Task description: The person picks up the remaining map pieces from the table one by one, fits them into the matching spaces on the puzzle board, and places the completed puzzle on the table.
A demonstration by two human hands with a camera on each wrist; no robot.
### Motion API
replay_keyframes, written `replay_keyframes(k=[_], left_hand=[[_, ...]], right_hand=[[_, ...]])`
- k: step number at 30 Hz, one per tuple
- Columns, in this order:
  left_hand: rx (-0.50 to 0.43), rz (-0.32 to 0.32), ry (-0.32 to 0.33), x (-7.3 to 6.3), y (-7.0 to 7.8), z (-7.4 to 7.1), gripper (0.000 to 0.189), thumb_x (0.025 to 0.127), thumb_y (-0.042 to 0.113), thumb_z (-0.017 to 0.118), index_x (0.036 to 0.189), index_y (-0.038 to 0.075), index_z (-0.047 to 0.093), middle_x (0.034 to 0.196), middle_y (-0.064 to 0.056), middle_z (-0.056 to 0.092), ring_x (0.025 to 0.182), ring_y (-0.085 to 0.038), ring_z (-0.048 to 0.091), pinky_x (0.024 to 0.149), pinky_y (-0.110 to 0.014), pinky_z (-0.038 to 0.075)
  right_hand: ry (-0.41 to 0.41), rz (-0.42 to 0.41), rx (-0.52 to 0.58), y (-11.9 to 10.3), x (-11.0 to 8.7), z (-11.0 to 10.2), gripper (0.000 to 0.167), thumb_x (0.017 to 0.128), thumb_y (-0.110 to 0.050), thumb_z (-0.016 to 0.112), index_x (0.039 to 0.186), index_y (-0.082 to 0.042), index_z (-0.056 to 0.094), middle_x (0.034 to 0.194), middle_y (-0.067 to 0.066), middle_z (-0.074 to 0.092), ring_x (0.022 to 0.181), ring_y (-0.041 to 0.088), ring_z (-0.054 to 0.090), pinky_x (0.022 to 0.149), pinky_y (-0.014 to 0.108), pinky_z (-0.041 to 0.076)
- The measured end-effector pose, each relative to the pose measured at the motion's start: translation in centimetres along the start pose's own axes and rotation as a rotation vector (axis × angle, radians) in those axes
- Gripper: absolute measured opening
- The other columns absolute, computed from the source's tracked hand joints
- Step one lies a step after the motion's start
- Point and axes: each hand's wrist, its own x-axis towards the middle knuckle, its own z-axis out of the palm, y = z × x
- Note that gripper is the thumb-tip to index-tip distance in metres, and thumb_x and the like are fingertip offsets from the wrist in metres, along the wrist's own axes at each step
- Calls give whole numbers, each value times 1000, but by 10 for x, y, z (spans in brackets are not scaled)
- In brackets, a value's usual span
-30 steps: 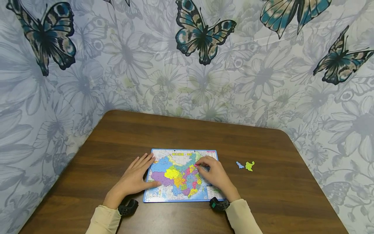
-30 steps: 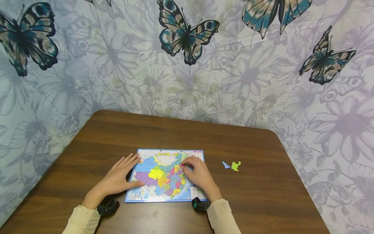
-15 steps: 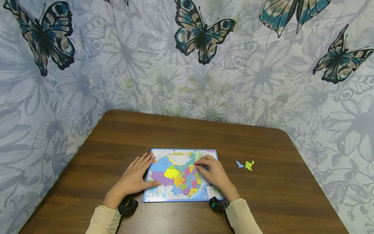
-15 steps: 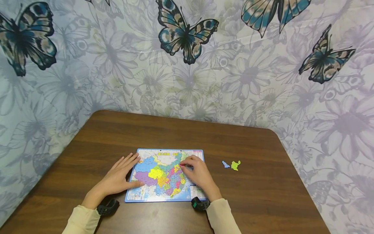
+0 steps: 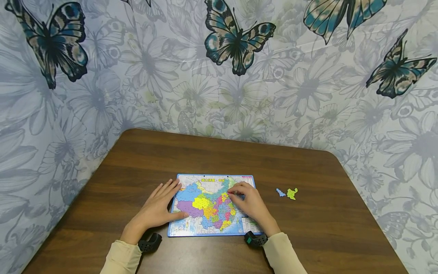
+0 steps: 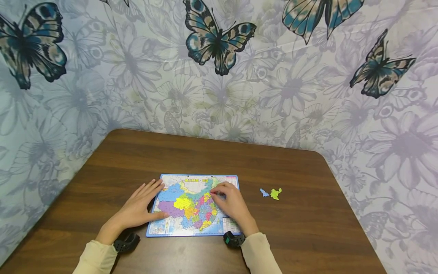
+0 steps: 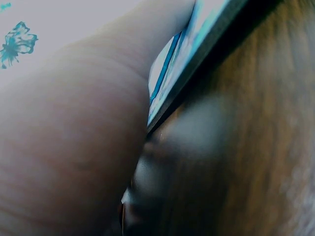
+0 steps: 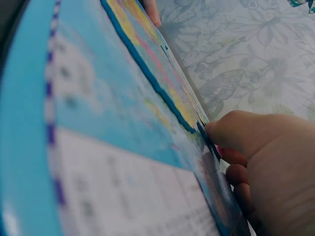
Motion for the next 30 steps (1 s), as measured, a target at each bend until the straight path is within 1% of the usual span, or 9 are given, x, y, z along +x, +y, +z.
replay_keyframes(k=[5, 9, 13, 16, 20, 26, 30], left_hand=[[4, 2, 0, 0, 0, 0, 106, 81, 71, 73, 160, 9, 38, 170, -10, 27, 158, -36, 22, 128, -58, 10], [3, 3, 4, 0, 0, 0, 106, 81, 69, 74, 160, 8, 38, 170, -10, 27, 157, -37, 22, 128, -58, 10], [5, -1, 2, 0, 0, 0, 106, 81, 69, 74, 160, 8, 38, 170, -10, 27, 157, -37, 23, 128, -57, 10], [6, -5, 0, 0, 0, 0, 106, 81, 69, 74, 160, 9, 38, 170, -10, 27, 157, -36, 22, 128, -57, 10], [5, -8, -2, 0, 0, 1, 106, 81, 70, 74, 160, 9, 38, 170, -9, 27, 158, -36, 22, 128, -57, 10], [7, -6, 0, 0, 0, 0, 107, 81, 70, 74, 160, 9, 38, 170, -10, 27, 157, -36, 22, 128, -58, 11], [6, -3, 2, 0, 0, 0, 106, 81, 70, 73, 160, 9, 37, 170, -10, 28, 157, -36, 22, 128, -58, 11]], right_hand=[[20, -15, 5, 1, 0, 1, 10, 94, -20, 78, 103, -19, 79, 108, -10, 73, 96, 9, 66, 83, 32, 59], [39, -43, 6, 3, 0, 2, 9, 93, -19, 79, 102, -20, 78, 108, -11, 73, 95, 8, 66, 81, 31, 59], [47, -67, 5, 5, 0, 2, 9, 93, -18, 79, 102, -20, 78, 108, -10, 73, 95, 8, 66, 81, 30, 59], [46, -69, 10, 6, 0, 2, 9, 92, -18, 80, 101, -20, 78, 108, -10, 73, 98, 9, 67, 83, 32, 59], [36, -46, 12, 5, 1, 2, 11, 92, -19, 81, 102, -20, 78, 109, -10, 74, 99, 11, 67, 85, 34, 59], [32, 9, -39, 4, 1, 1, 19, 90, -22, 83, 108, -19, 79, 110, -9, 73, 91, 10, 61, 81, 32, 56], [35, 10, -45, 4, 1, 1, 18, 90, -23, 82, 108, -20, 79, 107, -10, 74, 90, 9, 60, 81, 32, 56]])
